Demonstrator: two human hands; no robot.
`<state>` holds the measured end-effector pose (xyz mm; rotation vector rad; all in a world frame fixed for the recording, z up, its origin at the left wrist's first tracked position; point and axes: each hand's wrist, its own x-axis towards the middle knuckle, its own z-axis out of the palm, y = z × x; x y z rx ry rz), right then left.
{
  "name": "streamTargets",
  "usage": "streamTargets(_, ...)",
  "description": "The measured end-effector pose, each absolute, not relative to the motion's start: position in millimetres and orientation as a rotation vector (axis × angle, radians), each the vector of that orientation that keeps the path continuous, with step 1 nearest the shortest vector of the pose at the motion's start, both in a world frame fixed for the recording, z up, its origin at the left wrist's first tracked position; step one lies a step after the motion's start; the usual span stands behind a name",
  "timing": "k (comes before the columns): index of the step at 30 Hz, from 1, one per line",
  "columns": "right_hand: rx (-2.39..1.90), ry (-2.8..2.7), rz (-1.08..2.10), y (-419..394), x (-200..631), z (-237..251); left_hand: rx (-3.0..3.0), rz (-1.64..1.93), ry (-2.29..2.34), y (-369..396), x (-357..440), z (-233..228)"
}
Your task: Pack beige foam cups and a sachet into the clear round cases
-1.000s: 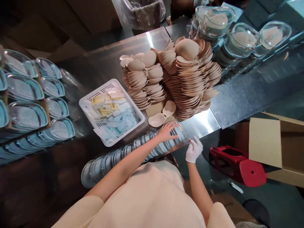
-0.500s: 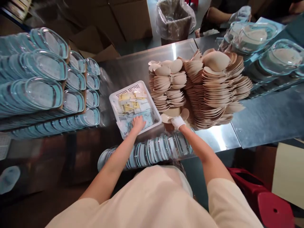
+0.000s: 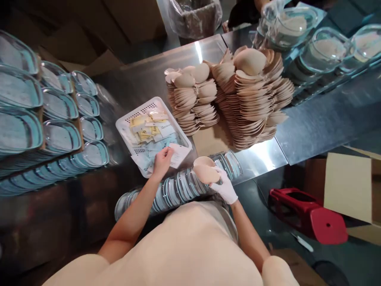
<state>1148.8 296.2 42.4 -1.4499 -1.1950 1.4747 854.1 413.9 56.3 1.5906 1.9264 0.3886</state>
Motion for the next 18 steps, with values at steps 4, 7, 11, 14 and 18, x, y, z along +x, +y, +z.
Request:
streamTargets(4, -1.354, -1.053, 1.551, 277, 1142, 39, 1.661, 0.313, 1.316, 416, 923, 45)
streamTargets(7, -1.369, -0.976, 1.529, 274, 1145, 36, 1.775, 0.192, 1.161, 404, 947, 42)
streamTargets(11, -1.487, -0.791, 1.407, 262, 1158, 32, 1.719, 0.248, 1.036, 362, 953, 41)
streamTargets(14, -1.437, -0.674, 1.547, 246, 1165, 33, 1.443, 0.426, 1.012, 321, 970, 36)
streamTargets(18, -1.299, -0.61, 1.833, 219, 1168, 32, 1.143, 0.636, 1.157, 290, 996, 30)
